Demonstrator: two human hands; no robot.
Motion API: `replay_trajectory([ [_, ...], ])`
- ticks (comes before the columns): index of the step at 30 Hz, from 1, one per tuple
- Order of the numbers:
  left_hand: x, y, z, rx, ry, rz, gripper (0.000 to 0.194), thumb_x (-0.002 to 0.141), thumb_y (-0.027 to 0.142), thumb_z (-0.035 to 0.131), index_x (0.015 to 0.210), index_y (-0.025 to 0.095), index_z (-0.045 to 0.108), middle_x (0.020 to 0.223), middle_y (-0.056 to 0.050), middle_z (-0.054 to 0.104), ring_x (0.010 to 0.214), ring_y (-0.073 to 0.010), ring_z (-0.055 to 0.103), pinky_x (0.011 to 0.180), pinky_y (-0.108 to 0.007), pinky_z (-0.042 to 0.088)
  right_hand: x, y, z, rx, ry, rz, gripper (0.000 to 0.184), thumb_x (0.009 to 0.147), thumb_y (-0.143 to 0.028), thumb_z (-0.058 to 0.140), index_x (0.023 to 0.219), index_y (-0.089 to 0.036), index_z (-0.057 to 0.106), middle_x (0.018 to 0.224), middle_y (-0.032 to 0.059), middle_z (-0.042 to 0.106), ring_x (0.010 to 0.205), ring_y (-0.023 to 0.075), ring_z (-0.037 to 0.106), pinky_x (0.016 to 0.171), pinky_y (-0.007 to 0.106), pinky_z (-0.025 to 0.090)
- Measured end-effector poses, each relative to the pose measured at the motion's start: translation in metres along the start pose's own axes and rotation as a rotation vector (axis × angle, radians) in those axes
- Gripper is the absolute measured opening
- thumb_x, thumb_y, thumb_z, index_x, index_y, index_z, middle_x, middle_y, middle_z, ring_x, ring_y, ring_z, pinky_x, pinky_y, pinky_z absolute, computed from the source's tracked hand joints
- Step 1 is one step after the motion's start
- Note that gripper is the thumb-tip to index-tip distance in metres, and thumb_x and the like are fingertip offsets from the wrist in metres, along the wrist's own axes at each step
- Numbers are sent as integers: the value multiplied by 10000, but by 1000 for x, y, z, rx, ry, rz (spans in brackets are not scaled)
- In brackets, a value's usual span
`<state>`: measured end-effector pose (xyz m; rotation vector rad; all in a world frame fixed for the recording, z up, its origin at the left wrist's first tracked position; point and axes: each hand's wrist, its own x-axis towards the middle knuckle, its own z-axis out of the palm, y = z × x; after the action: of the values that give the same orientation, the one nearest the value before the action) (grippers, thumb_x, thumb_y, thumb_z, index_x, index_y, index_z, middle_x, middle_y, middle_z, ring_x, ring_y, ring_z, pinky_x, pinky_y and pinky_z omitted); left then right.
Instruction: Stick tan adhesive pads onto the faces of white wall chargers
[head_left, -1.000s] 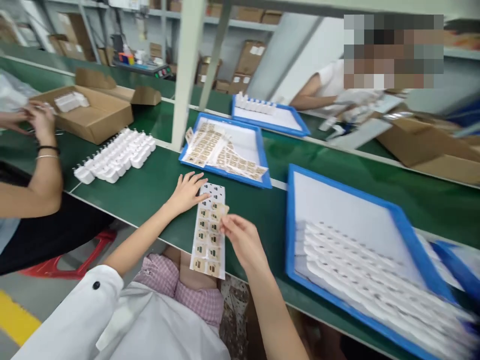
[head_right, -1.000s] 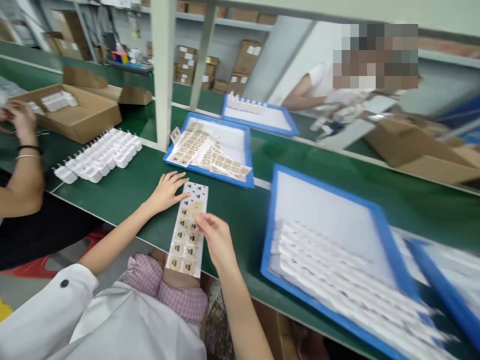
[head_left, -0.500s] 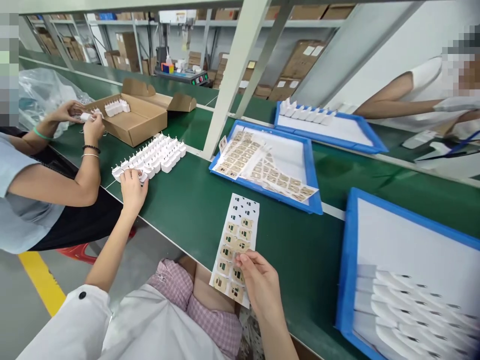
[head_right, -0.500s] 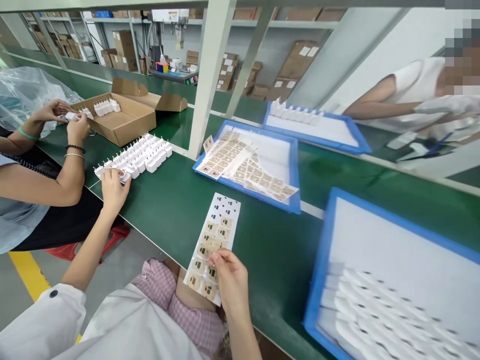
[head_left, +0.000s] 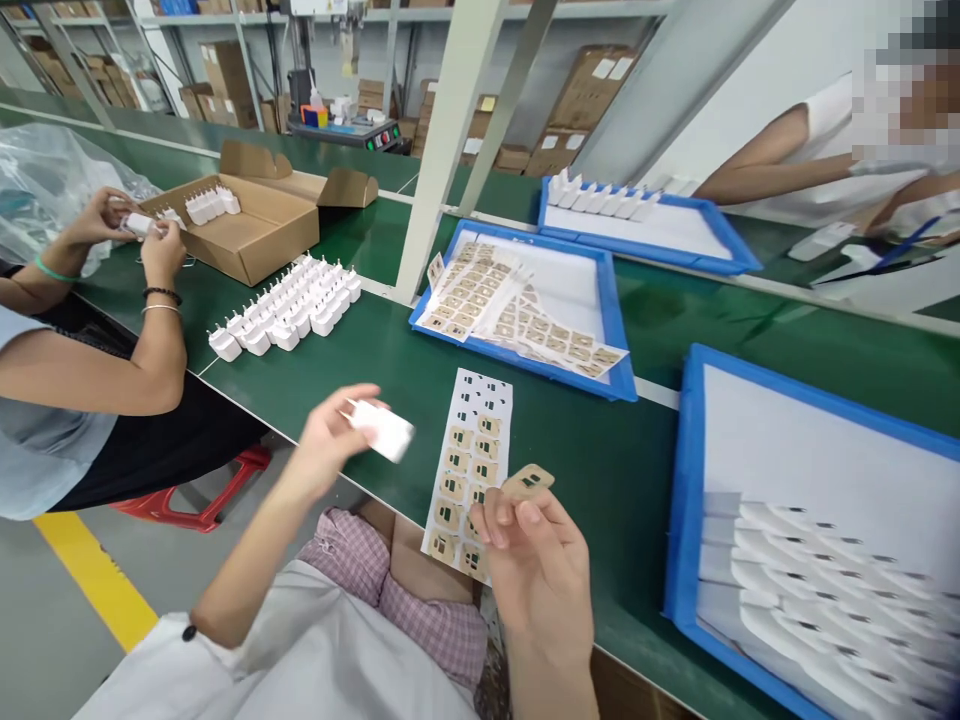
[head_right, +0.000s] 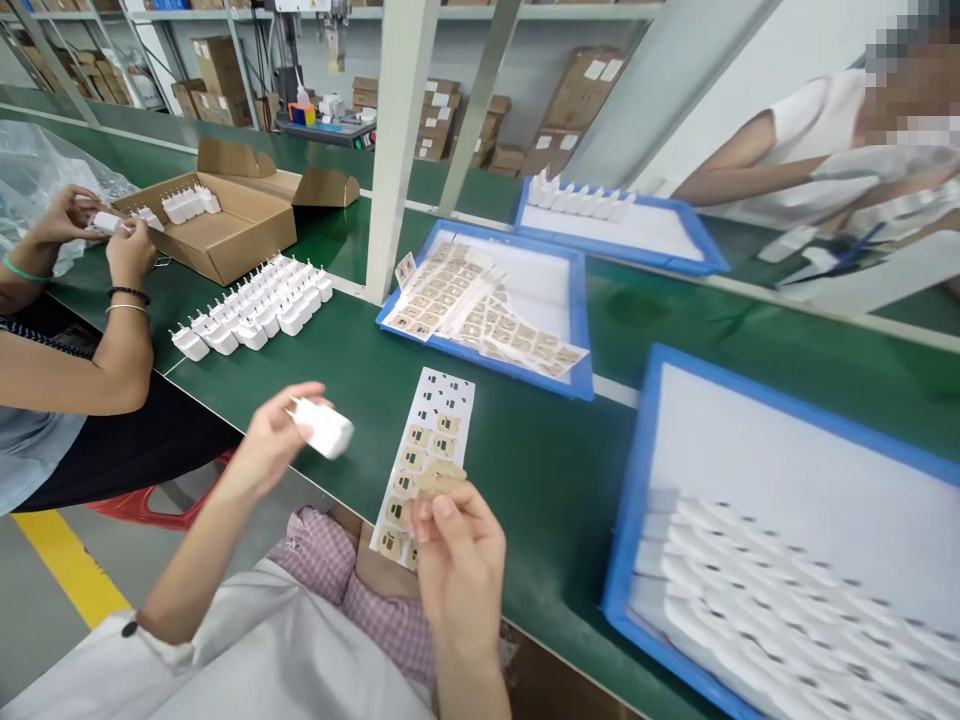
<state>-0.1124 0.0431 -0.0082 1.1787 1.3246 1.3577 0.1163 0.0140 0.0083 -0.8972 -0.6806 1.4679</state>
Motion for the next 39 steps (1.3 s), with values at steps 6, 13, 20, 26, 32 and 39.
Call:
replay_trajectory([
  [6, -50, 5, 96, -361, -581, -237, 422, 659, 256, 864, 1025, 169, 672, 922, -22, 643, 782, -127, 584, 701, -221, 485, -39, -23, 24, 132, 83, -230, 277, 862, -360, 774, 715, -229, 579, 570, -80, 429, 409, 53, 286, 369, 159, 319],
  [13, -50, 13, 90, -401, -853, -226, 578, 670, 484, 901, 1080, 192, 618, 907, -12, 571, 762, -126, 521, 660, -220, 426, -55, -34, 10, 88, -68, -246, 253, 923, -420, 700, 774, -270, 562, 501, -115, 357, 345, 57, 171, 323, 159, 261],
  [20, -61, 5, 92, -354, -726, -137, 493, 761, 434, 876, 1114, 237, 596, 1071, -45, 625, 954, -170, 606, 824, -249, 466, -44, -32, -3, 158, -18, -172, 306, 891, -416, 734, 756, -252, 514, 515, -124, 311, 380, 56, 134, 353, 153, 262],
  [26, -77, 4, 102, -383, -714, -72, 522, 828, 465, 803, 1251, 268, 569, 1144, -50, 567, 956, -178, 578, 820, -269, 472, -44, -27, 4, 110, 71, -260, 326, 906, -462, 710, 734, -257, 522, 538, -109, 289, 391, 71, 147, 353, 179, 300],
  [32, -90, 0, 113, -558, -626, -118, 416, 912, 449, 720, 1241, 269, 539, 1233, -66, 605, 1074, -192, 606, 929, -307, 488, -43, -22, 10, 83, 162, -439, 280, 902, -430, 735, 749, -266, 569, 533, -100, 329, 391, 75, 206, 383, 183, 315],
  [39, -70, -3, 107, -390, -601, 84, 398, 907, 339, 751, 1270, 318, 590, 1309, -50, 668, 1205, -231, 639, 995, -340, 493, -43, -30, 0, -39, 95, -376, 318, 905, -356, 726, 677, -218, 554, 518, -74, 425, 414, 68, 315, 403, 194, 300],
])
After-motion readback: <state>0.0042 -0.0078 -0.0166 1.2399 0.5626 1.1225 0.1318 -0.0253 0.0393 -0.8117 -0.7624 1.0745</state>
